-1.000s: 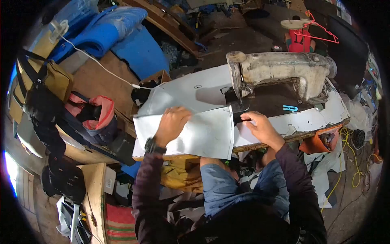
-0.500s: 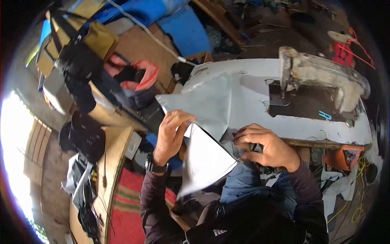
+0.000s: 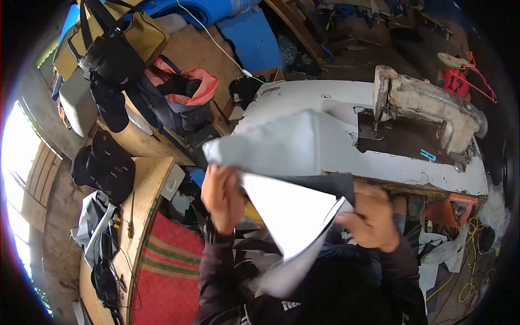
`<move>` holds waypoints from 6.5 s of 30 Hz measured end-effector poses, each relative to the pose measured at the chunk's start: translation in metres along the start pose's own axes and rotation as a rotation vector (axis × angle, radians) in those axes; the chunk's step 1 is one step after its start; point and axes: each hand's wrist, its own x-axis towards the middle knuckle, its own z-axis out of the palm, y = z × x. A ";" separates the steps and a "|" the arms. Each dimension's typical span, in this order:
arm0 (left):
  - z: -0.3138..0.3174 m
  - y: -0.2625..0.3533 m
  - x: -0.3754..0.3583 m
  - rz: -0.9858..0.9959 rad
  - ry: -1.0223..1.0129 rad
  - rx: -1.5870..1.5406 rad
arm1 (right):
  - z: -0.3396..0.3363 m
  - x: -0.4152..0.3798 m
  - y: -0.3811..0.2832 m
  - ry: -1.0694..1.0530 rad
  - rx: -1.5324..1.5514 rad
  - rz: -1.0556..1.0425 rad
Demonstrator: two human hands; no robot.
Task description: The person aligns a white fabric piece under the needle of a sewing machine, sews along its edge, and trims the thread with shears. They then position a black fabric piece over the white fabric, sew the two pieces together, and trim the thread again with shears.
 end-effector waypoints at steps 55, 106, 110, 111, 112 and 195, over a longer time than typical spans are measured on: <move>0.380 -0.055 -0.002 0.296 -0.794 -0.380 | -0.096 -0.073 0.198 0.133 -0.600 0.538; 0.397 -0.052 0.004 0.284 -0.948 -0.609 | -0.170 -0.085 0.238 -0.150 -1.295 0.488; 0.410 -0.066 0.013 0.103 -1.134 -0.874 | -0.118 -0.087 0.187 -0.269 -0.893 0.350; 0.411 -0.068 0.018 0.189 -1.124 -0.821 | -0.102 -0.086 0.176 -0.323 -0.837 0.327; 0.411 -0.071 0.025 0.276 -1.117 -0.769 | -0.087 -0.086 0.168 -0.344 -0.803 0.315; 0.292 0.018 -0.006 0.554 -1.115 -0.299 | -0.540 -0.259 0.178 0.857 -0.997 0.803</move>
